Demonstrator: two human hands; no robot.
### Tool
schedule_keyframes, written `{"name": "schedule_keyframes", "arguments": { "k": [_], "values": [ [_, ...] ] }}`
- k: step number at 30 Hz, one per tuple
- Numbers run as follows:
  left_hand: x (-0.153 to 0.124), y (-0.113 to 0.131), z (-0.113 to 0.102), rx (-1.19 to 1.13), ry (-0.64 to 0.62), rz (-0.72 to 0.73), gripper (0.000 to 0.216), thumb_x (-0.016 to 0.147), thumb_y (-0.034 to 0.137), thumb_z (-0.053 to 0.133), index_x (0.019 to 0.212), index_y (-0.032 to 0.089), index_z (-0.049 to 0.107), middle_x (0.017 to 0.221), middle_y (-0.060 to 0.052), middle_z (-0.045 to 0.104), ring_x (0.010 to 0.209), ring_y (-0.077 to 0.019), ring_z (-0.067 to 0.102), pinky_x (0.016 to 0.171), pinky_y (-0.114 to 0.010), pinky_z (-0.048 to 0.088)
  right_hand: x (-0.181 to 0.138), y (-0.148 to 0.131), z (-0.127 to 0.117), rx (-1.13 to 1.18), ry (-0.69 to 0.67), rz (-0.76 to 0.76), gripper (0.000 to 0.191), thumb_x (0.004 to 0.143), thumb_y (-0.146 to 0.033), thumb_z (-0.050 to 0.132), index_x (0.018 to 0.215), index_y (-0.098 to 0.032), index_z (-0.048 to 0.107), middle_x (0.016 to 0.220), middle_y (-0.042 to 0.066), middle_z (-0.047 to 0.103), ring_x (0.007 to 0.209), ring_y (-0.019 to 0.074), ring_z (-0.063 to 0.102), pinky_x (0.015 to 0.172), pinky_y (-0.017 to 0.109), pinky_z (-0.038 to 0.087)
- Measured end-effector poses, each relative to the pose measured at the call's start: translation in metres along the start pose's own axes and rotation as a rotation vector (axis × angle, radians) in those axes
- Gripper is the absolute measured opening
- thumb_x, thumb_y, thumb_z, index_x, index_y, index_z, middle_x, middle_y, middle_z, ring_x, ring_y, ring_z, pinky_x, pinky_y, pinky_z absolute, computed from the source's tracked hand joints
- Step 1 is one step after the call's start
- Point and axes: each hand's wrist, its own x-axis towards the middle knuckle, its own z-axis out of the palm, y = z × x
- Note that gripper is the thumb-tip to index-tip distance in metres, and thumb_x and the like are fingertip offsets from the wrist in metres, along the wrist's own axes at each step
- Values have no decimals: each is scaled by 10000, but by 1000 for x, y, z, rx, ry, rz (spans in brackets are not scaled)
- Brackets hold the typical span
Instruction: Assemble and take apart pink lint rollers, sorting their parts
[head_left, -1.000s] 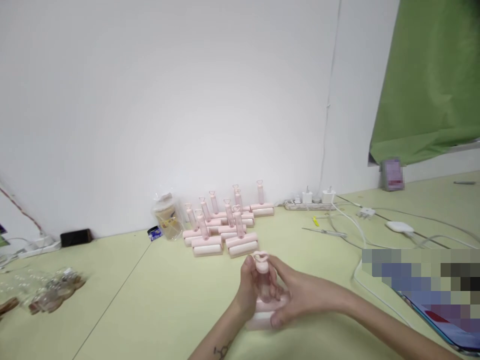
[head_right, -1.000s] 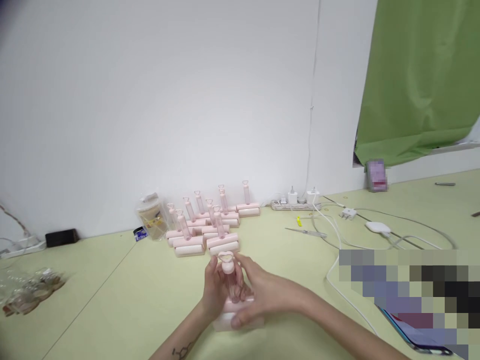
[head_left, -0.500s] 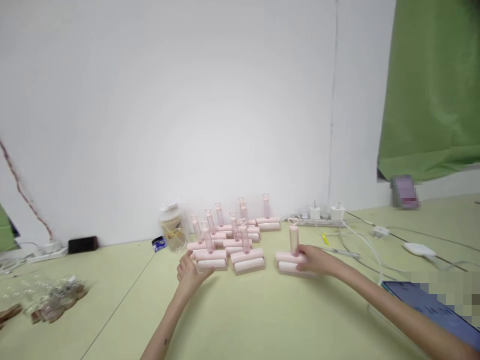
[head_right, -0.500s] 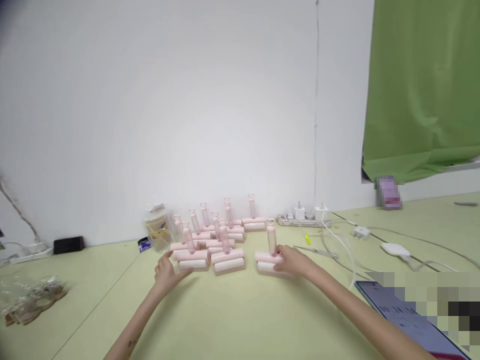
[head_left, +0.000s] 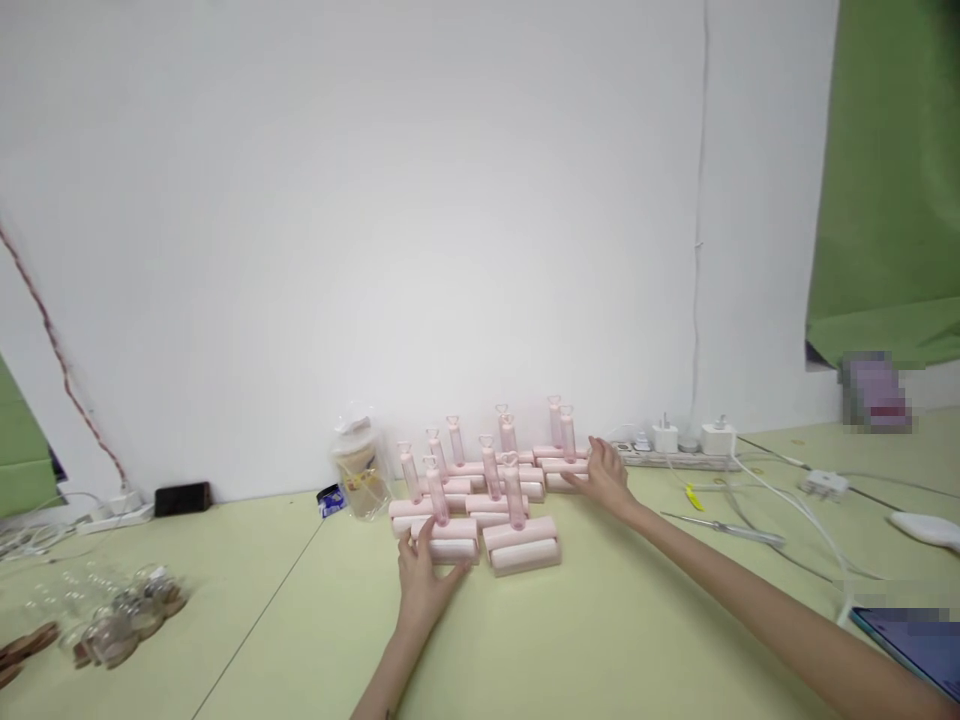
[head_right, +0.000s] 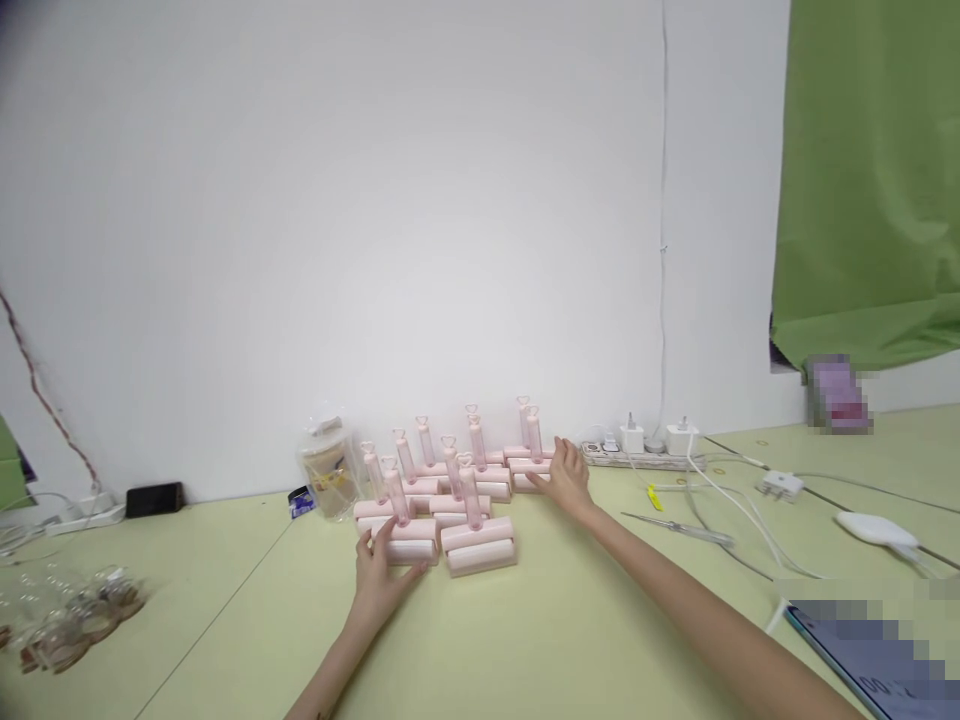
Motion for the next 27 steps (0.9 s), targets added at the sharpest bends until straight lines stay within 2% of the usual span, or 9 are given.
{"name": "schedule_keyframes", "arguments": {
  "k": [3, 7, 10, 14, 17, 20, 23, 24, 27],
  "values": [
    [-1, 3, 1, -4, -30, 25, 569, 616, 337, 614, 1147, 236, 436, 1123, -94, 325, 1165, -300, 329, 953, -453, 305, -24, -27, -1, 92, -83, -171, 478, 834, -378, 416, 1249, -163, 315, 1283, 140, 371, 1175, 282, 346, 935, 418, 299],
    [-8, 15, 5, -13, -41, 51, 518, 647, 307, 592, 1142, 245, 451, 1082, -78, 336, 1129, -290, 358, 944, -431, 313, -58, -46, -4, 149, -294, -328, 483, 600, -399, 651, 1025, -229, 498, 1047, 43, 549, 947, 247, 518, 752, 315, 429],
    [-17, 34, 12, 9, -106, 60, 486, 661, 307, 589, 1127, 257, 459, 1088, -76, 336, 1090, -284, 396, 881, -394, 371, -71, -34, -11, 122, -341, -290, 361, 578, -303, 650, 910, -230, 528, 951, 39, 567, 905, 244, 516, 713, 304, 424],
    [-20, 67, 31, 151, -178, 66, 456, 666, 340, 593, 1099, 271, 468, 1111, -88, 357, 1020, -283, 451, 754, -336, 417, -67, 3, -25, 61, -314, -168, 335, 588, -284, 617, 900, -220, 514, 955, 69, 557, 920, 278, 493, 689, 328, 415],
    [-15, 87, 52, 205, -188, 61, 501, 655, 358, 603, 1121, 249, 455, 1109, -102, 392, 1003, -291, 464, 795, -350, 384, -53, 24, -24, 24, -242, -70, 327, 599, -262, 589, 910, -201, 506, 978, 93, 540, 934, 290, 482, 728, 355, 405],
    [-8, 95, 63, 191, -168, 69, 682, 604, 405, 634, 1193, 171, 382, 1144, -144, 403, 1042, -321, 432, 850, -385, 349, -39, 32, -13, 32, -151, -11, 351, 611, -245, 577, 950, -192, 500, 994, 92, 529, 968, 280, 474, 800, 364, 386],
    [7, 81, 47, 11, -9, 105, 728, 550, 469, 647, 1143, 124, 402, 1123, -148, 459, 1070, -327, 414, 913, -403, 311, -32, 33, 2, 81, -23, 38, 495, 622, -252, 583, 1087, -166, 437, 1137, 123, 463, 1093, 294, 398, 884, 385, 344],
    [15, 72, 35, -95, 90, 97, 653, 561, 487, 630, 1081, 139, 441, 1086, -132, 491, 1076, -317, 415, 935, -398, 299, -30, 33, 6, 102, 37, 64, 562, 639, -266, 577, 1153, -149, 381, 1212, 145, 401, 1153, 304, 337, 918, 403, 314],
    [51, 35, -11, -135, 262, -34, 573, 690, 520, 459, 1085, 110, 396, 1110, -180, 450, 1095, -335, 391, 937, -457, 282, -22, 37, 10, 171, 202, 152, 629, 746, -301, 497, 1274, -115, 209, 1323, 183, 246, 1239, 297, 209, 971, 435, 252]
  ]
}}
